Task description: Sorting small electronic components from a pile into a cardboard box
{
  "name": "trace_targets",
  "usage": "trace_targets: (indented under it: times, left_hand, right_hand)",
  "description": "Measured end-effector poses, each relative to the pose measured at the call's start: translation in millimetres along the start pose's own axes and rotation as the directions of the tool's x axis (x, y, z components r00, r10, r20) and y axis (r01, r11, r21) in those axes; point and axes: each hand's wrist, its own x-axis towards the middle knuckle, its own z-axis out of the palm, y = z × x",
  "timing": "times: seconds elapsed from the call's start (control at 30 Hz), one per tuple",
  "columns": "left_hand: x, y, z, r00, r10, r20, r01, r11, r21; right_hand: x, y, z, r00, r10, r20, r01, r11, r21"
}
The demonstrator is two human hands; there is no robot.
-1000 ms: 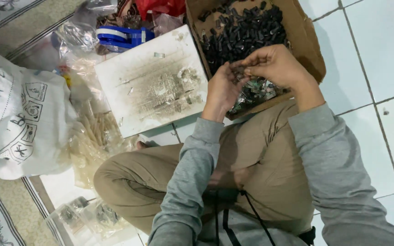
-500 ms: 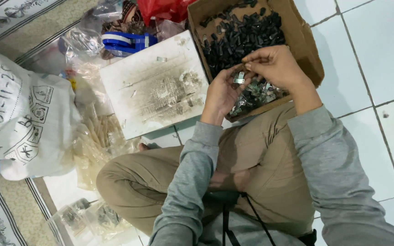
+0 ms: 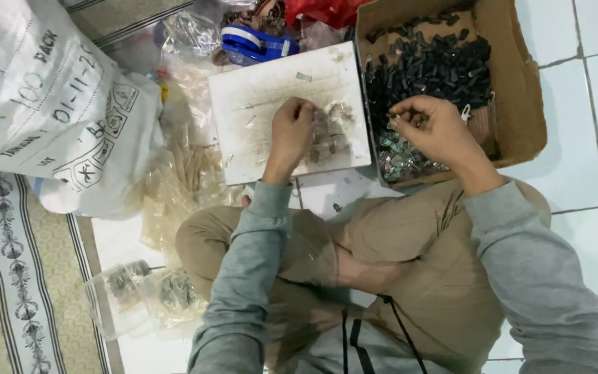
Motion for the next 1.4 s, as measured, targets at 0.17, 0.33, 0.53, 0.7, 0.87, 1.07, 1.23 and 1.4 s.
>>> trace_targets:
  times: [0.17, 0.33, 0.53, 0.7, 0.87, 1.07, 1.23, 1.4]
  left_hand:
    - [7, -21, -21, 0.97, 0.201, -0.136, -0.127, 0.897, 0.423]
    - [-4, -28, -6, 0.895, 0.441, -0.074, -0.27, 0.664, 0.697]
    - [-29, 6, 14, 0.878, 0.477, -0.028, -0.296, 0.589, 0.752]
    - [-39, 14, 43, 0.641, 0.76, 0.108, -0.67, 0.485, 0.562]
    - [-46, 15, 67, 0.638, 0.75, 0.176, -0.739, 0.532, 0.414]
    - [-38, 7, 69, 0.649, 0.735, 0.196, -0.741, 0.553, 0.38]
    - [-39, 12, 66, 0.665, 0.714, 0.218, -0.737, 0.584, 0.34]
    - [-38, 9, 68, 0.672, 0.703, 0.232, -0.733, 0.587, 0.344]
  right_hand:
    - [6, 3, 7, 0.999, 0.047, 0.02, -0.044, 0.988, -0.149]
    - [8, 76, -23, 0.973, 0.232, -0.004, -0.205, 0.85, -0.486]
    - [-4, 93, -1, 0.865, 0.468, 0.181, -0.126, 0.551, -0.825]
    - [-8, 77, 21, 0.854, 0.391, 0.344, 0.063, 0.579, -0.813]
    - [-9, 52, 30, 0.87, 0.343, 0.354, 0.147, 0.505, -0.85]
    - [-1, 78, 30, 0.882, 0.302, 0.362, 0.178, 0.499, -0.848]
    - [-1, 75, 32, 0.909, 0.235, 0.345, 0.195, 0.492, -0.849]
    - [-2, 41, 37, 0.897, 0.34, 0.281, 0.06, 0.538, -0.841]
